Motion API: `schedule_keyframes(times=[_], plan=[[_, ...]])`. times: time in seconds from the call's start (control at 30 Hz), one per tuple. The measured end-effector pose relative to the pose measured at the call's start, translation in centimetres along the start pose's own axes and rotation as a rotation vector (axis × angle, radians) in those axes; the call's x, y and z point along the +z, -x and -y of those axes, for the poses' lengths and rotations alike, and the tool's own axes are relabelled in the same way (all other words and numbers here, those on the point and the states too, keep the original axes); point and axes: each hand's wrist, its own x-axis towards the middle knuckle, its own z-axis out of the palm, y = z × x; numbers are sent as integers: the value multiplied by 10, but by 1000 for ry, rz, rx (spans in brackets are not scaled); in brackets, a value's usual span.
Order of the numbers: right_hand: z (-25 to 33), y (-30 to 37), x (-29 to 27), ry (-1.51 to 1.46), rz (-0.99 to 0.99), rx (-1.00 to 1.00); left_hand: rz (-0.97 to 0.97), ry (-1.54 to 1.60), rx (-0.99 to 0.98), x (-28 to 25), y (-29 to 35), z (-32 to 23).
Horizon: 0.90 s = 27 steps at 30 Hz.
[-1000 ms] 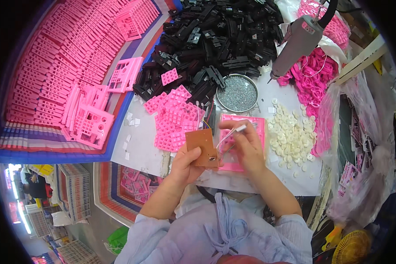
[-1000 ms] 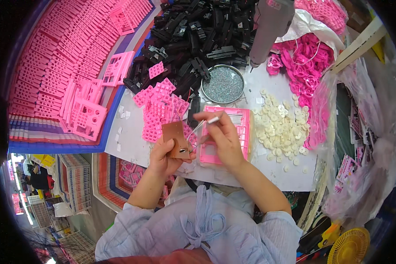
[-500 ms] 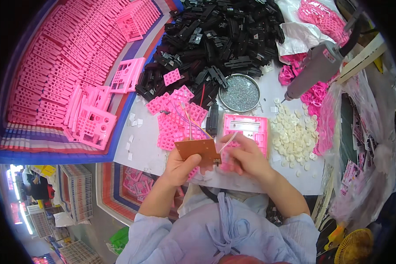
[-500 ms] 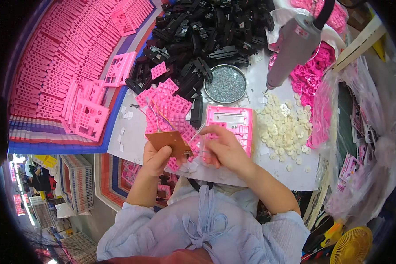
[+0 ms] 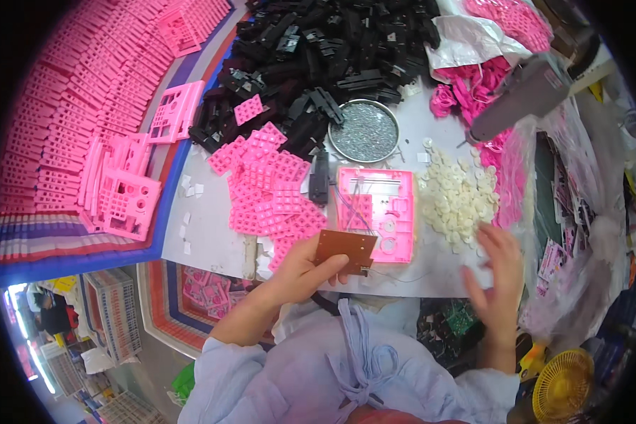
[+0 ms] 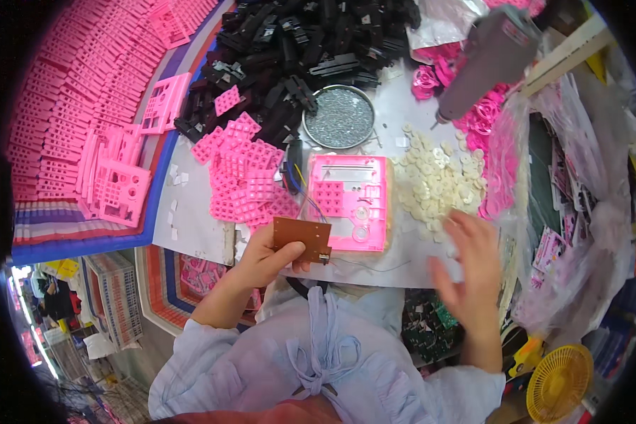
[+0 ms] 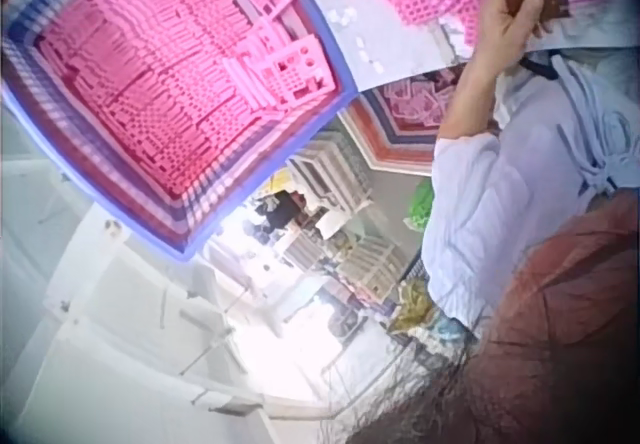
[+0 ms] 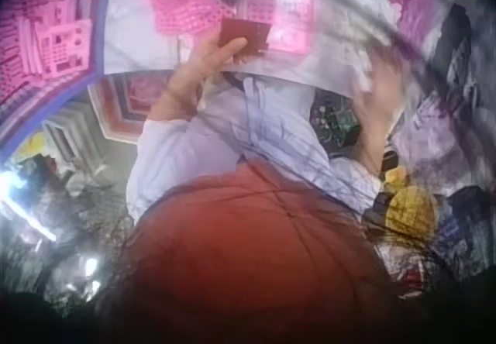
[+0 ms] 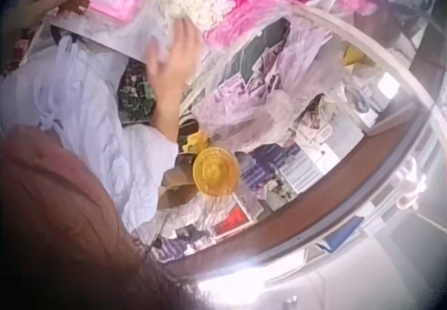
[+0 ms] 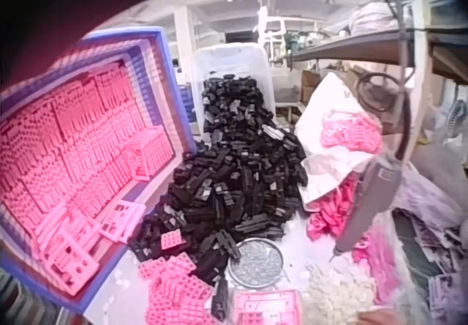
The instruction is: Assembling pink toy cash registers by installing internal components and using an electric screwdriver.
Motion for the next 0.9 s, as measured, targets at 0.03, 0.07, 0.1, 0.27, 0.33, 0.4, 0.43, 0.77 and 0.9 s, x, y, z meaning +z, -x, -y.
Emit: schedule_keyframes(times=[0.03,0.07,0.1,0.27,0.33,0.4,0.43,0.77,0.9], plan=[[11,-16,12,-26,36,-176,28,32,-17,5,-3,-1],[15,-24,28,-55,67,-350,58,56,-32,9,-6,-3],[10,-22,51,-115,139,-470,93,71,-23,11,-8,-3],[-5,-12,81,-406,525,-469,115,49,-54,15,1,1],[7,-40,62,-525,493,-430,121,-7,-47,19,10,9],[6,-36,82,-679,500,-389,157,-96,3,29,5,16],[9,-37,90,-750,537,-345,187,-93,-90,30,3,14],[-10,-83,132,-822,549,71,9,540,-141,37,12,48],[-9,-99,136,-864,597,135,-17,328,-14,39,17,49]])
